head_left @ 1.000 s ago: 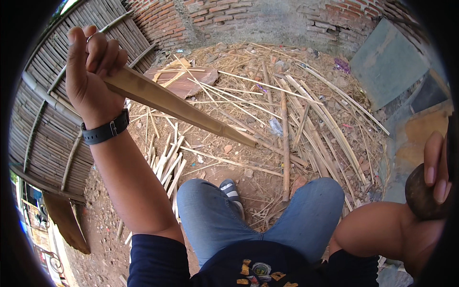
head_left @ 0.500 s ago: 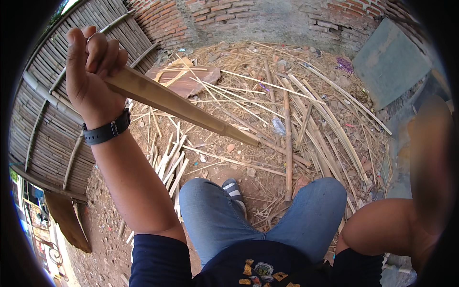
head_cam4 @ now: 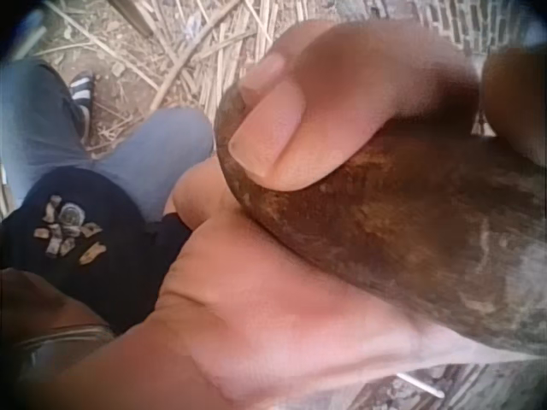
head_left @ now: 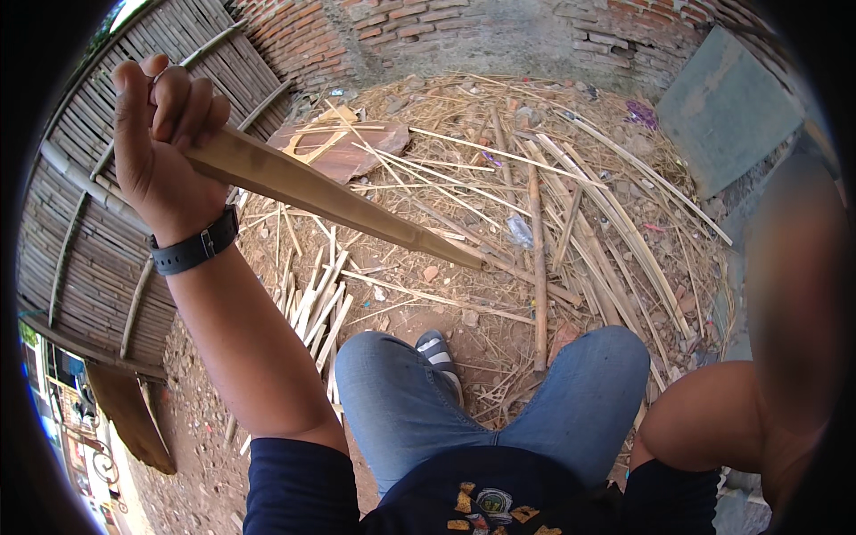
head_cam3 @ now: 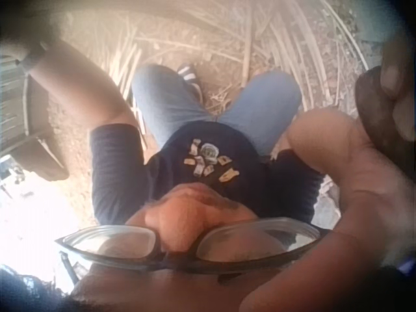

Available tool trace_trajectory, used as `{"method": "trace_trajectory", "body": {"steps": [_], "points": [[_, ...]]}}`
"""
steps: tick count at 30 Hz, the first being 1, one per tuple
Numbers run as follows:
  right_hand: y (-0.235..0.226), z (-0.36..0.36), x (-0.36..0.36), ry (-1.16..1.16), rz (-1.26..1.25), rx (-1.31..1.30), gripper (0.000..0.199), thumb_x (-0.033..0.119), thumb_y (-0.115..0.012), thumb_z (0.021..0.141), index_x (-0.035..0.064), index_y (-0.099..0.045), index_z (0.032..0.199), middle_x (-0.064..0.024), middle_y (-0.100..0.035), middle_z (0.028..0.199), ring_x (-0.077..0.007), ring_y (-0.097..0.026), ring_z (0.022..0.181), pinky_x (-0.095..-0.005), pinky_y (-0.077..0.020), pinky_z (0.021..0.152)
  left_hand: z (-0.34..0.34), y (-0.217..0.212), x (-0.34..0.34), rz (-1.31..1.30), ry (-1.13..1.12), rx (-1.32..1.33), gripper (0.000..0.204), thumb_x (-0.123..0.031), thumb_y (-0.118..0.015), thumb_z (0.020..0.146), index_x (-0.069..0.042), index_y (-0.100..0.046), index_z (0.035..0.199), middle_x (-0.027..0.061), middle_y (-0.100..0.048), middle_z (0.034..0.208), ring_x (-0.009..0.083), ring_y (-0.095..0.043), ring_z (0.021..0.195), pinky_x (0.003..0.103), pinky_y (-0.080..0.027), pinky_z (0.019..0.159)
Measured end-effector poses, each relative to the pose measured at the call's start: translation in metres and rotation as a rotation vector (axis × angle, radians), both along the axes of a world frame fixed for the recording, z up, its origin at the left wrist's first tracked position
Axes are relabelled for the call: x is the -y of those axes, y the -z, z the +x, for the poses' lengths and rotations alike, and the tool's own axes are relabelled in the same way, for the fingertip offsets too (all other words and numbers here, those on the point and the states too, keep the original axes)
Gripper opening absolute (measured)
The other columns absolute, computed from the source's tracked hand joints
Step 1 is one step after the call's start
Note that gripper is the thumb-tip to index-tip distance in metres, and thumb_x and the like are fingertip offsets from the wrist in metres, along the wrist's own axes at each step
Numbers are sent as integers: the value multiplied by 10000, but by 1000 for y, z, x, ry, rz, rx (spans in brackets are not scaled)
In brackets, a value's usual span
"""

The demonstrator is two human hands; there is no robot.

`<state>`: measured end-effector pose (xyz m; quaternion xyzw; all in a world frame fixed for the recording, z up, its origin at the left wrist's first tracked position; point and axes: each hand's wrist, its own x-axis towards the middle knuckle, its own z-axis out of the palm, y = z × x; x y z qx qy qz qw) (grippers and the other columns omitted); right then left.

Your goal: The person sits on the ground and uses a knife to shave and shape a long bamboo stick. They hold the stick with one hand and use the knife to remove thin strips of wood, occasionally using a wooden mallet to tap the knife for deeper cuts.

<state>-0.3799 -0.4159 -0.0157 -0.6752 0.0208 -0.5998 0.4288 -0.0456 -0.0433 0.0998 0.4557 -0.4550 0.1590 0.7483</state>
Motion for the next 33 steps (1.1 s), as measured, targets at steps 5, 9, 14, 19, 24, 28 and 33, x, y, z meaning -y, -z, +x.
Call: {"method": "trace_trajectory", "body": {"steps": [5,9,14,19,24,28,33], "points": [[1,-2,0,5,2,-7,671,442,-626,839,-13,-404,1279,-82,-512,827,-96,-469,546,-239,-407,500,-1,0,-1,-1,-12,3,373,-351,-633,944,-5,-531,1038,-61,-339,622,45,-290,523,214,-270,509],[1,-2,1,10,3,-6,665,429,-632,842,-16,-408,1282,-80,-514,831,-92,-469,547,-236,-407,500,0,-1,-1,-3,-38,-4,383,-358,-647,934,-5,-534,1031,-59,-340,620,46,-286,518,215,-267,508],[3,1,1,12,9,-10,657,413,-640,845,-18,-412,1285,-76,-517,835,-87,-469,549,-233,-407,500,0,-1,2,-13,-29,-3,381,-352,-647,935,-1,-534,1031,-57,-343,622,48,-287,518,213,-265,507],[1,-4,4,13,1,-18,650,397,-647,849,-21,-416,1289,-73,-519,839,-82,-470,551,-230,-407,501,0,-1,-3,-5,0,-10,381,-352,-637,944,2,-532,1039,-54,-347,629,50,-291,523,212,-267,509],[0,-8,3,18,-2,-14,642,382,-654,852,-24,-420,1292,-69,-521,843,-77,-470,553,-226,-406,501,0,-1,-2,-3,-10,-7,385,-353,-628,951,5,-528,1051,-53,-346,630,51,-292,527,212,-270,512],[0,-8,2,24,-6,-13,637,369,-660,855,-26,-423,1295,-67,-523,847,-73,-470,554,-224,-406,501,0,-1,-2,3,-3,2,387,-352,-635,946,5,-530,1051,-53,-349,633,51,-295,529,212,-272,512],[0,-5,-2,16,-14,-16,630,353,-667,859,-29,-427,1298,-63,-525,851,-68,-470,556,-220,-406,501,0,0,-3,5,-3,8,378,-344,-645,938,0,-529,1046,-53,-358,637,49,-300,530,212,-274,508]]}}
